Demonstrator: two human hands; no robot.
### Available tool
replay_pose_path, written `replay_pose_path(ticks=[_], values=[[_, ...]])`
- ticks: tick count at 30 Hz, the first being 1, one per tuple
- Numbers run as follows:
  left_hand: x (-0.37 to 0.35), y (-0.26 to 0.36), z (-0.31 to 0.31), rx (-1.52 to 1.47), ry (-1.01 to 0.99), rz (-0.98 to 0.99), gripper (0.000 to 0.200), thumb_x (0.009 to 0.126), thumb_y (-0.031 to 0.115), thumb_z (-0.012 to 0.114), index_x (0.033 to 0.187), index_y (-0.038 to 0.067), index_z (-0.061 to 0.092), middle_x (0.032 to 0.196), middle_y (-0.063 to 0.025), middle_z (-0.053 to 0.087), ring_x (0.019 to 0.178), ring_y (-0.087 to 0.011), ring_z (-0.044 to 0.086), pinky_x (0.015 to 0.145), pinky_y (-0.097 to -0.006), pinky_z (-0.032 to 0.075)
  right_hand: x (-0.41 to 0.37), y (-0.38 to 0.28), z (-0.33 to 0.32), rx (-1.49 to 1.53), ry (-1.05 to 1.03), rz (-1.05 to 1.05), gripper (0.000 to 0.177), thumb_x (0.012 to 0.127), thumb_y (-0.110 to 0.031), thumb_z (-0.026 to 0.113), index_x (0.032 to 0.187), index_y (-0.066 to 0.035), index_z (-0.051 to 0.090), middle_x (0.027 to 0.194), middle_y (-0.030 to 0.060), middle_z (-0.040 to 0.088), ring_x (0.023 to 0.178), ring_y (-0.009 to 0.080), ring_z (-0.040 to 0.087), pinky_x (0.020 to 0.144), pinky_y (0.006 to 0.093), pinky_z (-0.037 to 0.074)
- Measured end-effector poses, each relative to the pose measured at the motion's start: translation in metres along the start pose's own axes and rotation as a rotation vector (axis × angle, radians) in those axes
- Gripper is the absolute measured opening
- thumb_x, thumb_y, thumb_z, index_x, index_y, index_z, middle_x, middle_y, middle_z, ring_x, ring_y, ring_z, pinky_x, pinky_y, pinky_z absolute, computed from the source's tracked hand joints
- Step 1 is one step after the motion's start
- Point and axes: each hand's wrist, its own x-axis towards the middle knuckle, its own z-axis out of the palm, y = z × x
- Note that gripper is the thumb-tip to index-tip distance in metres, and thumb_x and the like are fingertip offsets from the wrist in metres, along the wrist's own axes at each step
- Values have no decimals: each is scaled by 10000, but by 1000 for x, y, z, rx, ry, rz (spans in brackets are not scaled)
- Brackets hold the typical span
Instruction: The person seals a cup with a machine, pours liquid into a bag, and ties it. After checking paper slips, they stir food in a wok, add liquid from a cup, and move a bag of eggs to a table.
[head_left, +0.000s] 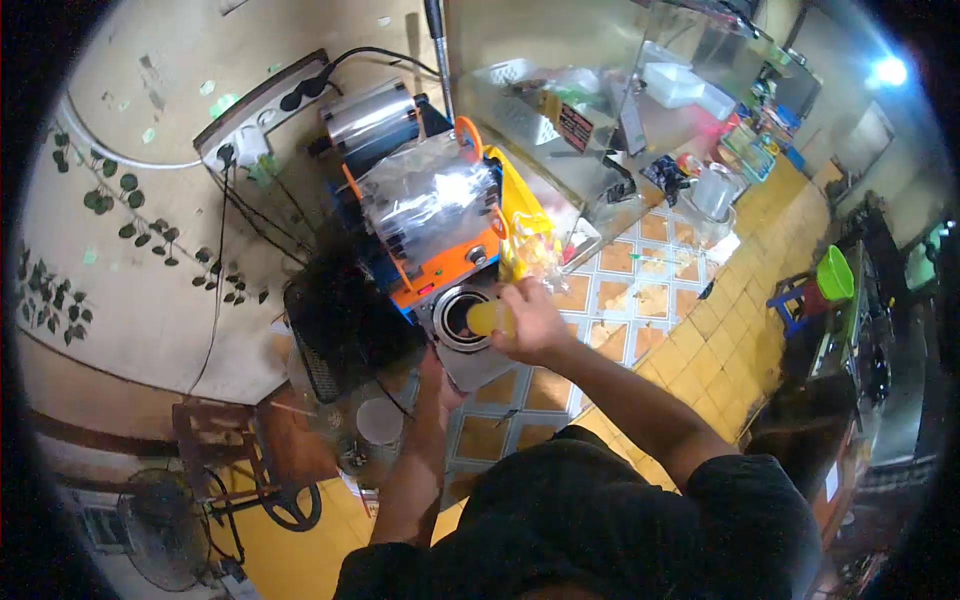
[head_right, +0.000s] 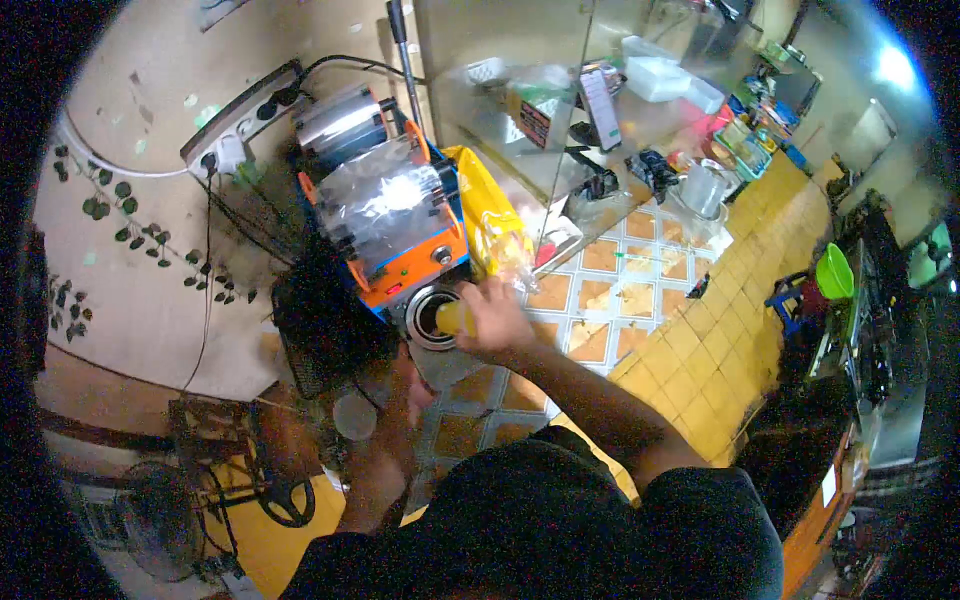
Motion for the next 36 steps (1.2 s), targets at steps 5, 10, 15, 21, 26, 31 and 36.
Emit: replay_pose_path(ticks=[5, 10, 15, 21, 26, 31, 36], values=[[-48, -60, -28, 199, 67, 24, 593, 958, 565, 319, 1298, 118, 509, 1251, -79, 584, 1169, -278, 545, 944, -504, 449, -53, 47, -53, -146, -177, 167, 679, 682, -300, 746, 1271, -85, 484, 1161, 235, 478, 1086, 412, 484, 936, 475, 448], [-65, -90, 12, -48, 124, -38, 577, 967, 542, 339, 1314, 98, 461, 1204, -93, 588, 1158, -319, 544, 945, -508, 444, -71, 146, -40, -398, -421, 369, 708, 682, -331, 759, 1293, -103, 484, 1157, 242, 490, 1076, 432, 496, 902, 523, 471], [-41, -108, 21, -182, 203, 263, 464, 959, 399, 474, 1286, 69, 468, 1250, -95, 544, 1200, -318, 507, 995, -497, 422, -71, 235, -19, -401, -327, 385, 769, 683, -467, 764, 1310, -123, 480, 1251, 271, 469, 1130, 479, 472, 940, 528, 449], [26, -93, 27, -39, 312, 718, 374, 907, 205, 553, 1226, 17, 503, 1227, -105, 557, 1145, -281, 529, 1006, -412, 433, -61, 272, -59, -258, -337, 233, 775, 754, -565, 696, 1328, -90, 483, 1366, 257, 428, 1205, 460, 453, 1013, 525, 393], [101, -63, 55, 46, 438, 913, 336, 882, 120, 517, 1198, 6, 512, 1161, -120, 589, 1084, -259, 555, 978, -409, 452, 11, 304, -102, 239, -445, 106, 466, 909, -401, 553, 1249, -83, 525, 1184, 183, 583, 1082, 401, 570, 879, 514, 483], [131, -42, 13, 84, 450, 706, 286, 874, 87, 503, 1160, 66, 511, 887, -46, 588, 858, -214, 582, 839, -376, 494, 130, 308, -63, -55, 30, -582, 241, 870, -248, 571, 1008, -74, 665, 945, 139, 687, 809, 369, 665, 752, 539, 503], [96, -97, -30, 932, 564, 564, 478, 936, 272, 539, 1369, 127, 397, 1076, -78, 525, 920, -223, 547, 797, -380, 488, 232, 410, 170, -675, -230, -665, 318, 874, -413, 580, 893, -117, 695, 927, 77, 699, 811, 259, 657, 805, 403, 526]])
